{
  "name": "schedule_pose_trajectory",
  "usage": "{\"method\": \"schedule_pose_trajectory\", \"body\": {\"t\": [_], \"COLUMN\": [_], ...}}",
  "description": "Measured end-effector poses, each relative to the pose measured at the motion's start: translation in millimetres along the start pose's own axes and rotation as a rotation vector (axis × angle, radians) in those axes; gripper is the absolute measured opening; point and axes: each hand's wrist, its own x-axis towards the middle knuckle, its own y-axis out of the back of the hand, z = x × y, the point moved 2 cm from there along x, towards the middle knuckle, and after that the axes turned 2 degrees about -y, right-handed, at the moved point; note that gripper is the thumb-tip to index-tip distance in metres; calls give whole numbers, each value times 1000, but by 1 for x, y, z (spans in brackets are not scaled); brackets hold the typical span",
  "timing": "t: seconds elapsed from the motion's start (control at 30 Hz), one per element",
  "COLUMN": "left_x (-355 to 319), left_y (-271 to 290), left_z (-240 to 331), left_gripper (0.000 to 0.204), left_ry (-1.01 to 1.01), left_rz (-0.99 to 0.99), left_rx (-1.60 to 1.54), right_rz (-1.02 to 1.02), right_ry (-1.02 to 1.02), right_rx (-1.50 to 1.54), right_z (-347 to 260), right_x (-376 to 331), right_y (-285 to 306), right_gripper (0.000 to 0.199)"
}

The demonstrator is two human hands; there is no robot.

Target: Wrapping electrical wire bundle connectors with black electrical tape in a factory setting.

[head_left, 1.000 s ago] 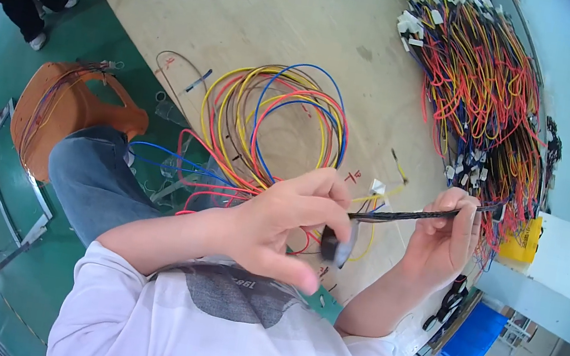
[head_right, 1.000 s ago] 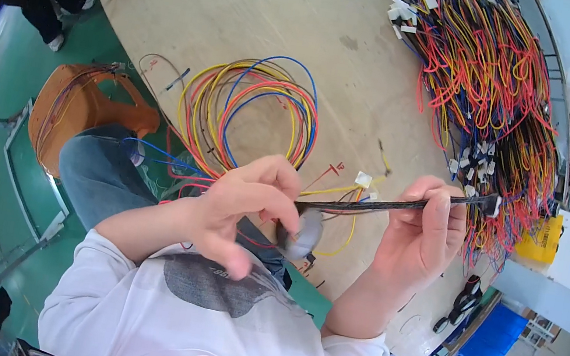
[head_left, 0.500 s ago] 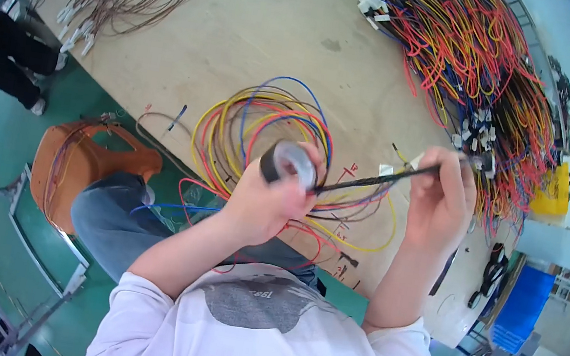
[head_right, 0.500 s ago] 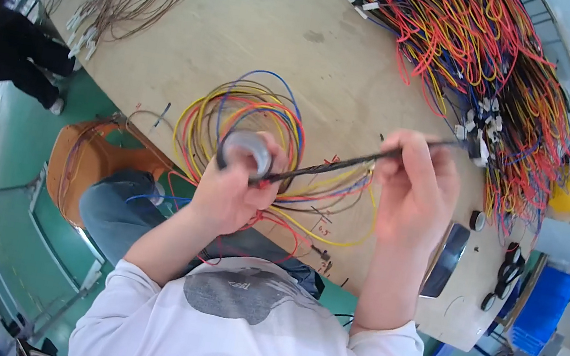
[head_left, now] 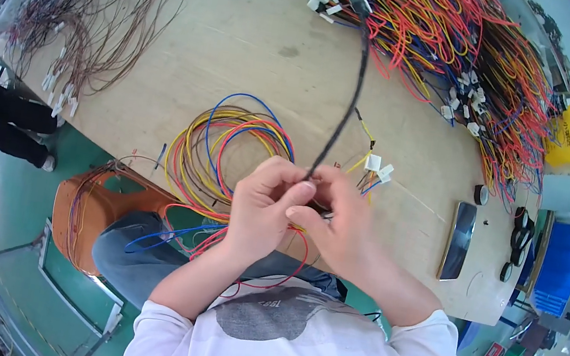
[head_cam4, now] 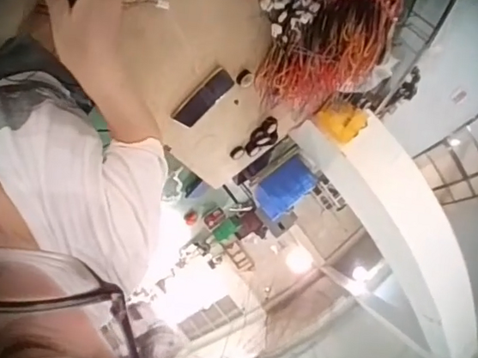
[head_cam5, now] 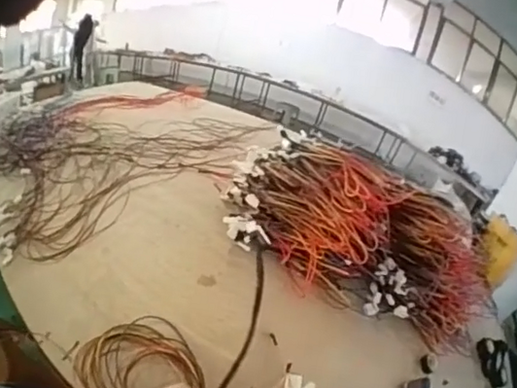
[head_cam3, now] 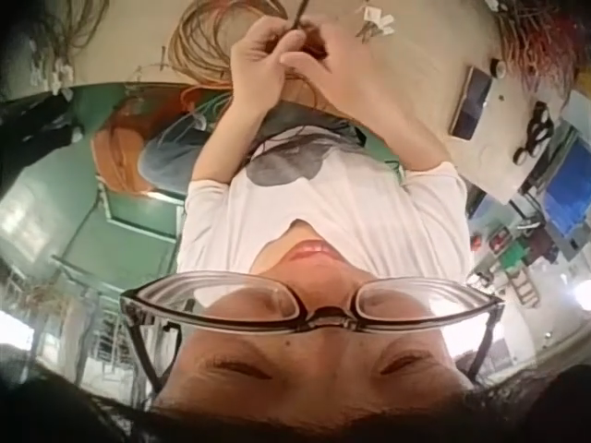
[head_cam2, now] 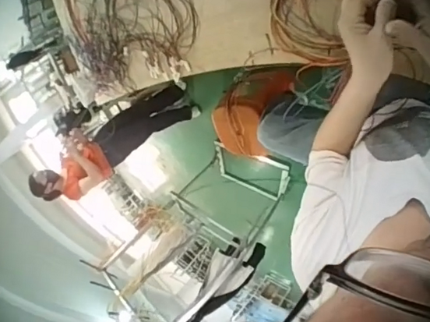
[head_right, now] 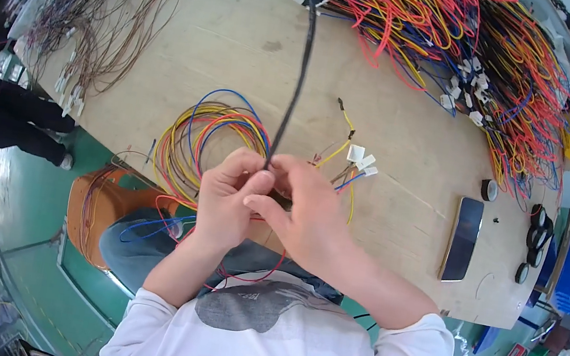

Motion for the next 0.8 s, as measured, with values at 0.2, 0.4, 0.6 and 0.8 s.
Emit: {"method": "schedule_pose_trajectory", "body": {"t": [0.2, 0.4, 0.6, 0.8], "left_x": [-10, -13, -15, 1], "left_y": [8, 5, 23, 21], "left_z": [8, 17, 14, 19], "left_gripper": [8, 8, 8, 12], "left_ry": [367, -277, 218, 6], "left_rz": [-126, -188, -250, -353], "left_rx": [-491, 645, -269, 636], "right_rz": [-166, -432, -668, 52], "right_ry": [328, 340, 530, 292], "right_rx": [-454, -858, -176, -796], "right_z": [-17, -15, -6, 56], "right_x": [10, 18, 33, 30], "right_y": [21, 31, 56, 131], "right_gripper": [27, 17, 12, 27]}}
